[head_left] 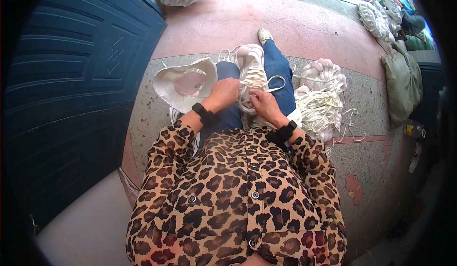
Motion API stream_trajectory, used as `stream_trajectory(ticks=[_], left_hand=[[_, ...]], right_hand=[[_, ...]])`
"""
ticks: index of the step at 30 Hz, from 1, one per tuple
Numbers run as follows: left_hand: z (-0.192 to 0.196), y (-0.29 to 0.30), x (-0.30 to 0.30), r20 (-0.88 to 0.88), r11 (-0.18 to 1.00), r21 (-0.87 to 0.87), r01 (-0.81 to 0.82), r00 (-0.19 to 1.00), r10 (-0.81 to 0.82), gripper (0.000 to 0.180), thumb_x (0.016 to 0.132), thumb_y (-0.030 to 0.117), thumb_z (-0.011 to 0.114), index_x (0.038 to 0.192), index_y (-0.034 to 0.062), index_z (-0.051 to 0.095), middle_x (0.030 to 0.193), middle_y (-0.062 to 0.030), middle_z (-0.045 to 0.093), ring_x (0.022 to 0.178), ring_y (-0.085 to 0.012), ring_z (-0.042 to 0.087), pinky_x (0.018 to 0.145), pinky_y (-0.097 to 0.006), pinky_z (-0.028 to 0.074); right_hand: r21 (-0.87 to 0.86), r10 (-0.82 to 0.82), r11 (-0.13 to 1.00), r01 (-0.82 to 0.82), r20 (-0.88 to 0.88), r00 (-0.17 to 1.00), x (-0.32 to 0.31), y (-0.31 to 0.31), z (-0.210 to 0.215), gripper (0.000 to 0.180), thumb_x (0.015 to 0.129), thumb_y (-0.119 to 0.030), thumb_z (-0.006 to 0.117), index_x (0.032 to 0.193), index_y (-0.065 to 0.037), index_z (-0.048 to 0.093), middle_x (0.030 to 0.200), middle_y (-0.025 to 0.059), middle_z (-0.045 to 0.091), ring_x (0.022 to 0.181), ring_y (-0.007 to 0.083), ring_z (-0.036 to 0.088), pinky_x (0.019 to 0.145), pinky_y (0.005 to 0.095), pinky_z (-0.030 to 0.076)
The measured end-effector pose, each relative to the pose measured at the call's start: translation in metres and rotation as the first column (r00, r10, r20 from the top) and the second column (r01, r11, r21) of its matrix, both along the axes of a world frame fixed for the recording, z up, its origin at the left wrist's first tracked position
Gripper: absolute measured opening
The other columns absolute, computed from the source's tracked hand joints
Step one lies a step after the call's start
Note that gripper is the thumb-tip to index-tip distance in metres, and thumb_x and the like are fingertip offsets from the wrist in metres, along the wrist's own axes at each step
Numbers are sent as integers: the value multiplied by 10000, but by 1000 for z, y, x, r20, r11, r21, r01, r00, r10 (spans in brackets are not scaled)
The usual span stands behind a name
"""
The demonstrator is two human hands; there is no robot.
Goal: Lacing white athletic shoe uppers as part of a manufacturing process.
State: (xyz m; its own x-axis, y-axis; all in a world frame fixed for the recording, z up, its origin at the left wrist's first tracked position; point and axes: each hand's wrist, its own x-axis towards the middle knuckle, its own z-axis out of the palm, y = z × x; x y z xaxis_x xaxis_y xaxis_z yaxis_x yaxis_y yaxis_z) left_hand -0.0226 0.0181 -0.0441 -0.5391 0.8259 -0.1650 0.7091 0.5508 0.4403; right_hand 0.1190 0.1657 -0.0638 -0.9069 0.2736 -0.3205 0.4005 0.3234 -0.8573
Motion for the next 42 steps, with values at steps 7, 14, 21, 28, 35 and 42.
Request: stream_trajectory(ticks=[7,14,21,28,35,42], left_hand=[[6,11,8,-59,993,-109,33,997,-40,145,873,162,588,833,49,670,850,-164,683,847,-391,678,734,-513,528],[7,7,24,-308,995,82,-65,947,87,136,876,135,582,796,89,682,800,-75,687,873,-320,632,762,-471,489],[10,-10,32,-273,961,272,53,962,24,142,844,49,604,967,49,675,943,-104,673,932,-310,595,828,-440,464],[45,-139,28,-346,779,587,-220,801,488,211,856,-28,625,1064,6,625,972,-155,610,936,-338,582,846,-441,475],[-101,-270,86,165,457,90,-885,466,869,486,862,186,716,1265,-21,540,1167,-222,606,1084,-354,592,941,-427,480],[-162,-329,134,137,253,-173,-952,231,963,912,828,330,803,1519,8,302,1501,-249,404,1344,-371,459,1070,-436,412]], right_hand=[[386,62,922,-28,-76,995,-15,-14,-1,190,938,-203,560,1034,-93,682,850,226,696,827,424,678,730,518,523],[428,80,904,-23,-116,990,-24,-17,-15,178,918,-184,571,959,-30,651,806,226,696,775,425,686,684,520,529],[549,230,806,-219,51,972,-13,-7,4,163,911,-155,549,950,-3,594,758,215,692,706,401,693,627,502,541],[369,406,811,-453,202,891,91,50,14,165,960,-170,505,989,-16,557,801,234,678,781,444,668,705,538,522],[649,301,752,-117,-179,937,55,42,9,130,946,-165,571,1041,-80,597,724,128,680,665,330,689,557,424,527],[748,453,553,-368,102,886,16,24,-29,68,903,-140,583,930,-78,590,671,142,654,649,343,682,549,457,513]])
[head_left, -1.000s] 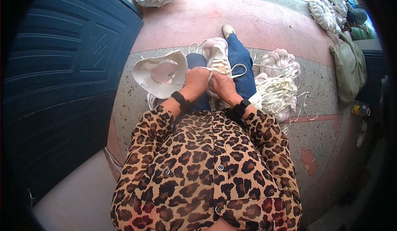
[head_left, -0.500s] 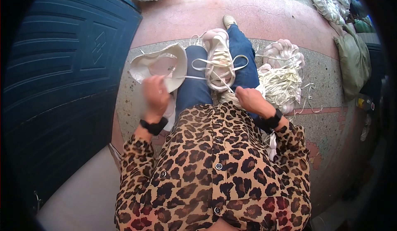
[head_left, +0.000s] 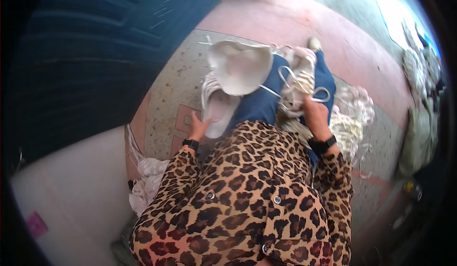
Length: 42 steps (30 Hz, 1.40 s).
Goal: Lacing white athletic shoe uppers as part of a manufacturing process.
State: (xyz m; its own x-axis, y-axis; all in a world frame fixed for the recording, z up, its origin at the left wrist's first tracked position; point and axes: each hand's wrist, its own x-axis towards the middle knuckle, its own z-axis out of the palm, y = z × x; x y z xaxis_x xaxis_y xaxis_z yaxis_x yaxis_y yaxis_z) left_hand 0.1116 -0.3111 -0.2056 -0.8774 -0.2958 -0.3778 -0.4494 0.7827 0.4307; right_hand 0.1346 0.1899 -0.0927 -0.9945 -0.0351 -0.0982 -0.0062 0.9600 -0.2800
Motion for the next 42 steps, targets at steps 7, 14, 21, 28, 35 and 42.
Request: stream_trajectory(ticks=[7,14,21,28,35,42], left_hand=[[-13,13,7,122,851,497,-167,985,122,513,930,281,710,1323,-13,560,1195,-133,661,1087,-243,628,905,-386,490],[48,-38,-177,-184,938,-120,326,921,-344,289,882,252,662,893,-35,691,859,-263,680,775,-400,656,696,-466,514],[192,82,-337,-233,800,-86,593,769,-595,215,820,159,638,895,-26,718,880,-228,701,754,-364,684,677,-441,534],[205,155,-273,-169,365,909,202,978,-119,447,978,239,615,1364,26,542,1156,-83,658,1040,-165,655,853,-366,559],[206,182,-178,-86,299,944,137,980,-179,541,972,224,626,1437,19,441,1379,-150,551,1271,-208,529,1056,-347,440],[189,135,-163,-150,555,761,336,923,-354,438,1009,207,599,1387,15,492,1212,-95,615,968,-142,643,835,-317,565]], right_hand=[[-22,25,999,-25,-29,999,0,5,-1,134,908,-150,571,811,-66,610,665,162,633,653,361,669,563,470,512],[-29,257,966,-256,32,966,-12,6,18,207,946,-219,550,862,-43,619,698,179,642,678,367,668,587,480,508],[-154,233,964,-217,92,968,-104,-125,133,558,885,-584,636,1100,-70,680,735,191,685,684,389,678,602,481,512],[-272,110,958,-87,69,991,-175,-167,96,428,892,-449,602,972,-48,730,831,225,710,803,409,696,723,497,544],[-414,350,888,-202,321,880,-152,-187,91,451,861,-440,644,1055,-42,729,948,258,718,911,434,690,835,491,539],[-587,-49,806,78,64,997,-141,-139,66,306,926,-273,553,868,-7,691,815,265,669,801,460,661,731,516,515]])
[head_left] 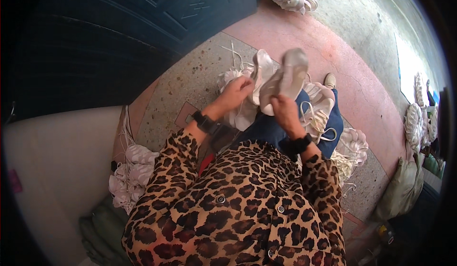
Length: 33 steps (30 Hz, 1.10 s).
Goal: Lacing white athletic shoe uppers as part of a manufacturing process.
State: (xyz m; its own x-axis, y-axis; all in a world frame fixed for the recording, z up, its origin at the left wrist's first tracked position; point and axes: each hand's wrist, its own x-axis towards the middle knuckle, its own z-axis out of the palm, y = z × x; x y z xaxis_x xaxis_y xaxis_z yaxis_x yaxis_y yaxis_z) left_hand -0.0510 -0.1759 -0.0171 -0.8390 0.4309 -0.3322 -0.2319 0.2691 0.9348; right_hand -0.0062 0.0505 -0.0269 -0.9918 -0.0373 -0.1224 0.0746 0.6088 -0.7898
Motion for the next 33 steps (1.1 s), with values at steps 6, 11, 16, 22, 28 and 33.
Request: stream_trajectory(ticks=[6,11,16,22,28,33], left_hand=[[-79,13,65,637,976,153,-156,771,24,358,985,190,625,1288,36,515,1120,-72,626,857,-152,664,781,-316,573],[-134,38,13,-82,967,-78,-243,968,237,398,868,176,705,1205,47,539,1151,-112,592,997,-249,611,869,-385,514],[-119,24,-28,-620,866,-449,-221,775,-123,495,773,171,756,1230,97,581,1263,-191,532,1178,-364,517,1011,-454,434],[-93,51,0,-502,902,-417,112,799,-331,478,804,156,733,1238,53,561,1163,-239,616,1116,-416,594,956,-451,480],[-91,52,-11,-316,935,-333,121,920,-231,328,810,148,711,1105,60,600,1001,-226,699,942,-369,683,801,-404,534],[77,90,-21,-429,865,-391,315,768,-475,242,810,109,706,1034,56,632,747,-155,657,675,-282,654,636,-367,499]], right_hand=[[-283,24,959,-24,-6,1000,23,16,-24,273,967,-226,541,988,12,672,898,276,644,855,441,627,719,468,475],[-397,-11,918,15,13,1000,34,18,-25,209,989,-146,570,1052,26,670,943,219,653,857,322,625,771,374,484],[-638,-77,761,116,88,993,44,27,-19,221,1012,-109,582,1168,30,654,1079,90,677,975,195,610,898,310,463],[-876,-62,437,205,199,978,47,41,-22,335,1035,-220,581,1300,-15,590,1190,50,670,1063,135,610,957,312,466],[-896,-6,348,276,293,956,54,57,-23,349,1048,-241,546,1309,-9,571,1215,73,657,1130,163,608,1004,332,464],[-903,-69,-226,365,388,919,105,138,9,421,1077,-242,440,1442,-32,454,1429,111,555,1299,258,546,1133,440,410]])
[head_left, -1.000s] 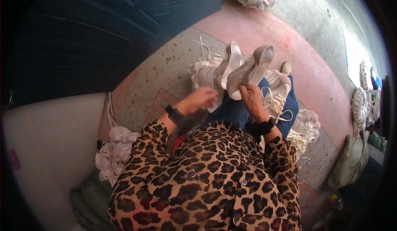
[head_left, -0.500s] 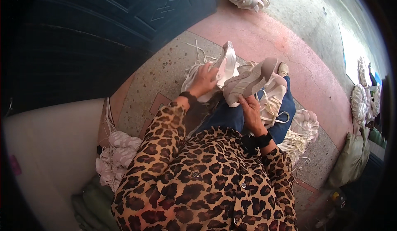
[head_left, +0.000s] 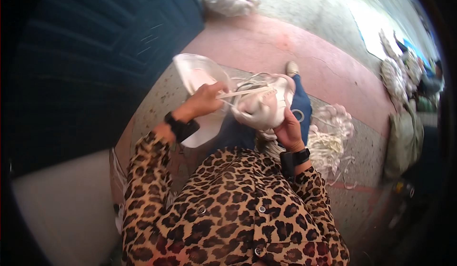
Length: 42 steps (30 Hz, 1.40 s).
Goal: Lacing white athletic shoe uppers as part of a manufacturing process.
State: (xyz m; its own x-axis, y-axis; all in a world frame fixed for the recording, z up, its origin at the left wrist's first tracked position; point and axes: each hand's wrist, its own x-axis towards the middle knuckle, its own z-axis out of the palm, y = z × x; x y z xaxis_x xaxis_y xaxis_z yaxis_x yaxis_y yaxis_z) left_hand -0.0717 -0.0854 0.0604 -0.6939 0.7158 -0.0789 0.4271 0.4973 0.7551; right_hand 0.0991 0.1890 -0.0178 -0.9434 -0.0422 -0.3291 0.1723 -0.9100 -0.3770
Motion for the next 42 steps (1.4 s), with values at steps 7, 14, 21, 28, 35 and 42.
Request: stream_trajectory(ticks=[7,14,21,28,35,42], left_hand=[[2,103,98,60,960,184,210,973,-224,552,800,138,779,1309,134,566,1072,-97,615,877,-210,627,760,-353,530],[-37,140,151,-181,853,-345,391,864,-469,530,822,145,721,1334,194,591,1233,-46,632,1071,-316,615,830,-435,522],[-23,139,143,-188,893,-190,408,877,-441,407,885,65,630,1278,169,635,1075,-111,674,974,-366,587,846,-439,507],[-30,139,168,-180,718,-504,479,755,-630,471,864,71,593,1305,236,602,1170,-50,637,1037,-379,590,745,-445,539],[-65,151,181,-300,732,-586,348,746,-595,437,883,103,575,1282,279,613,1125,-66,615,981,-372,614,698,-439,582],[-83,163,184,-402,748,-542,383,664,-631,379,863,117,592,1224,226,626,1144,-101,580,933,-350,624,656,-401,589]], right_hand=[[23,-245,969,244,154,957,73,119,-93,444,1091,-252,377,1406,41,486,1384,176,587,1249,283,589,1112,424,441],[280,-398,905,320,289,871,67,94,-48,451,1083,-343,417,1339,5,547,1275,154,644,1146,293,633,1034,428,488],[-13,-61,996,88,616,785,117,38,-80,797,985,-642,437,1407,33,457,1381,223,521,1269,347,510,1068,463,425],[-47,-216,960,276,500,838,121,30,-78,735,1024,-594,375,1462,-5,417,1448,206,478,1325,299,471,1111,424,378],[979,-235,24,-205,204,950,130,69,-14,375,963,-293,623,1219,-21,584,1119,144,685,931,293,697,790,395,556],[834,-178,-471,-286,228,957,86,66,-21,402,908,-298,676,1201,-33,604,1013,195,700,849,392,699,692,456,565]])
